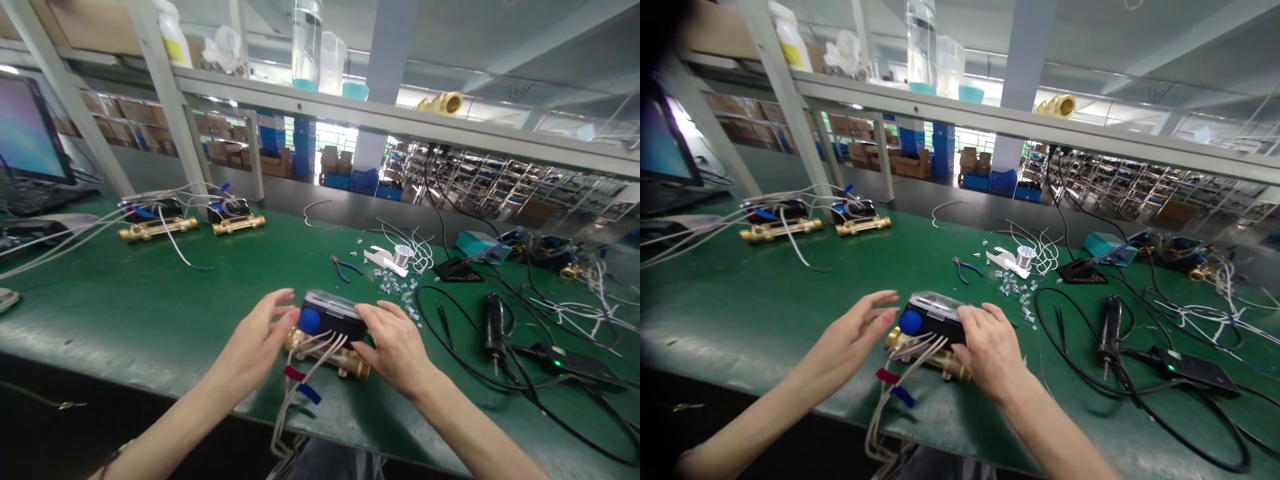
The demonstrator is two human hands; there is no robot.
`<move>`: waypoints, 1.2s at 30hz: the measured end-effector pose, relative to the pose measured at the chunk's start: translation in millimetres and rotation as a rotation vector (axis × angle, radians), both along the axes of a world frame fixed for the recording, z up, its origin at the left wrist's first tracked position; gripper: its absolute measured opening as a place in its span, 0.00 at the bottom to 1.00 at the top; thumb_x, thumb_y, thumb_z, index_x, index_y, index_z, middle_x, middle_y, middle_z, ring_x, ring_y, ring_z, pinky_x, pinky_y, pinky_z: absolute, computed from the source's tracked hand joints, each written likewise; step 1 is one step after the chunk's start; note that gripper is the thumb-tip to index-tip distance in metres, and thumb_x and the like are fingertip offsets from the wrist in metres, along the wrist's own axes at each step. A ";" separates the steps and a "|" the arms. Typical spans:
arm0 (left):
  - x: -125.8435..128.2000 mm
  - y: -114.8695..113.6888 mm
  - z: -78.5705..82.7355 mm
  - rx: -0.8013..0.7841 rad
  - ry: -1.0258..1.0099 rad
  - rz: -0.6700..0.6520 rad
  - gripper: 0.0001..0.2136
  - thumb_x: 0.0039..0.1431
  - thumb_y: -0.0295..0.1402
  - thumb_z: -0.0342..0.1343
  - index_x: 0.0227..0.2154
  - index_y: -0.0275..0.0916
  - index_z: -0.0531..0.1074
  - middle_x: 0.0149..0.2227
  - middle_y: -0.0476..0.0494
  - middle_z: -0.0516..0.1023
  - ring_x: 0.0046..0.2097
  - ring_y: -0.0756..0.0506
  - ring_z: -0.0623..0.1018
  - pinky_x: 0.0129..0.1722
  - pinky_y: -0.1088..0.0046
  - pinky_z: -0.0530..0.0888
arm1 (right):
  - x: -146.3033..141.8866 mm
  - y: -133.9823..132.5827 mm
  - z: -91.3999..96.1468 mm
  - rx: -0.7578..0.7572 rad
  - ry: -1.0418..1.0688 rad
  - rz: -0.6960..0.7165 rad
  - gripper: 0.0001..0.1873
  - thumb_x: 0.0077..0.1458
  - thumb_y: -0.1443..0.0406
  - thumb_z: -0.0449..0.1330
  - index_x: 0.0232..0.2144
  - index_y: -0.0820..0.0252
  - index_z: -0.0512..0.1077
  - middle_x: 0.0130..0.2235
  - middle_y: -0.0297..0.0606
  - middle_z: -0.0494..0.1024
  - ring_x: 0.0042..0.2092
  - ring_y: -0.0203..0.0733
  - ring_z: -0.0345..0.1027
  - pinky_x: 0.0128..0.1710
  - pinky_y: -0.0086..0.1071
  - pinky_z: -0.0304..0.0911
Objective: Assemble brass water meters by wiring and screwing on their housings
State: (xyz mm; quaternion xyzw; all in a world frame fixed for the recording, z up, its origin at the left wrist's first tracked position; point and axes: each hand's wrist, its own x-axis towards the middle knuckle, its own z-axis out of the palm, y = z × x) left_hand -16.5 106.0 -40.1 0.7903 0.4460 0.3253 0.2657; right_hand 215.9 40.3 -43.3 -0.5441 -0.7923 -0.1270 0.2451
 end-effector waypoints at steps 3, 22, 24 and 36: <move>1.0 -18.3 9.9 -0.162 0.118 0.044 0.24 0.64 0.49 0.36 0.33 0.40 0.73 0.33 0.47 0.79 0.37 0.44 0.78 0.37 0.68 0.74 | -21.7 -8.8 1.7 -0.076 0.052 -0.148 0.23 0.47 0.66 0.65 0.46 0.68 0.67 0.43 0.48 0.78 0.43 0.46 0.73 0.55 0.45 0.58; 52.4 -22.3 43.3 0.053 0.819 0.166 0.29 0.50 0.59 0.45 0.19 0.36 0.73 0.30 0.28 0.78 0.42 0.27 0.75 0.42 0.47 0.67 | -110.1 -38.0 -3.7 -0.285 0.098 -0.351 0.19 0.53 0.68 0.57 0.44 0.80 0.71 0.36 0.59 0.77 0.36 0.52 0.74 0.48 0.45 0.64; 46.8 -18.2 40.7 0.049 0.826 0.109 0.22 0.49 0.52 0.49 0.22 0.36 0.74 0.30 0.31 0.77 0.40 0.30 0.75 0.40 0.53 0.69 | -100.9 -45.6 2.9 -0.331 0.169 -0.296 0.13 0.55 0.66 0.56 0.39 0.71 0.74 0.32 0.51 0.78 0.33 0.50 0.74 0.43 0.42 0.66; 17.6 -3.2 59.4 0.068 0.714 -0.469 0.12 0.40 0.33 0.62 0.31 0.38 0.73 0.33 0.48 0.74 0.39 0.45 0.72 0.42 0.73 0.69 | -63.9 21.1 6.0 -0.322 0.208 -0.033 0.19 0.63 0.64 0.44 0.32 0.60 0.74 0.35 0.40 0.79 0.38 0.40 0.72 0.37 0.29 0.60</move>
